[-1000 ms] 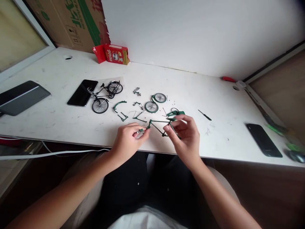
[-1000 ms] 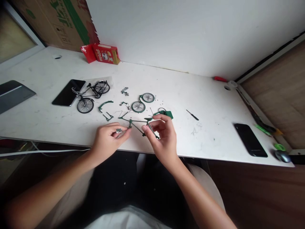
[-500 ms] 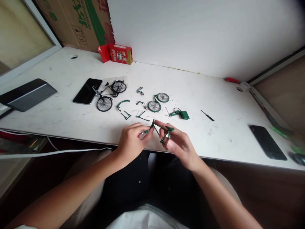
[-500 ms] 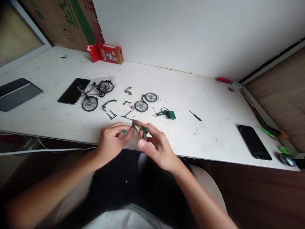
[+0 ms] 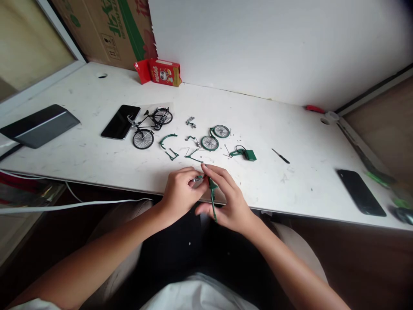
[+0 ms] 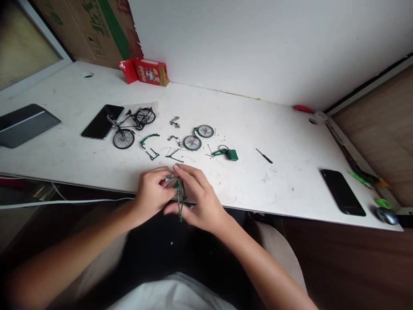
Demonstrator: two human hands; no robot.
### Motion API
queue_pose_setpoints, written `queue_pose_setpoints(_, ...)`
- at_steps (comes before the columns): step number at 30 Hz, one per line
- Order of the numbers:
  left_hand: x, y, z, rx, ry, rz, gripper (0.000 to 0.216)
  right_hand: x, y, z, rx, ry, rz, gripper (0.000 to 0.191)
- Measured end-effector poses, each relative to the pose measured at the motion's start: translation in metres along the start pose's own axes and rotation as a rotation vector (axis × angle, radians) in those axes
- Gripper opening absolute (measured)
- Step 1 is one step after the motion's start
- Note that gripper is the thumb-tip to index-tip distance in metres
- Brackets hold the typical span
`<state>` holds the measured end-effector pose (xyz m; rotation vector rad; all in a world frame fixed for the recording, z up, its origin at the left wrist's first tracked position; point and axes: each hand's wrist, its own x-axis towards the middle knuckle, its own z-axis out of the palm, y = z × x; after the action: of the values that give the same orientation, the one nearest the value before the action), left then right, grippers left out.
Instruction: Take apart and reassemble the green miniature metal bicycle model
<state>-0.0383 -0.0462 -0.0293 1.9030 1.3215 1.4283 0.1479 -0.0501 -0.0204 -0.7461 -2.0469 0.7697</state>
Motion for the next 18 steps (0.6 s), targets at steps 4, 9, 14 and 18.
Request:
queue_pose_setpoints(4, -0.001, 0.007, 0.002, -0.065, -0.037, -0.078, 0.023, -0.007, 0.004, 0.011, 0.109, 0.308, 0.178, 0.033)
queue_pose_setpoints(9, -0.002, 0.017, 0.004, -0.133, -0.111, -0.201, 0.037, -0.003, 0.001, 0.011, 0.150, 0.417, 0.348, 0.024)
queue_pose_setpoints(14, -0.002, 0.017, 0.004, -0.467, -0.295, -0.495, 0.033, 0.006, 0.007, 0.003, 0.269, 0.445, 0.459, 0.018)
queue_pose_setpoints(18, 0.001, 0.013, 0.004, -0.907, -0.321, -0.662, 0.029, 0.006, 0.017, -0.009, 0.179, 0.508, 0.426, 0.019)
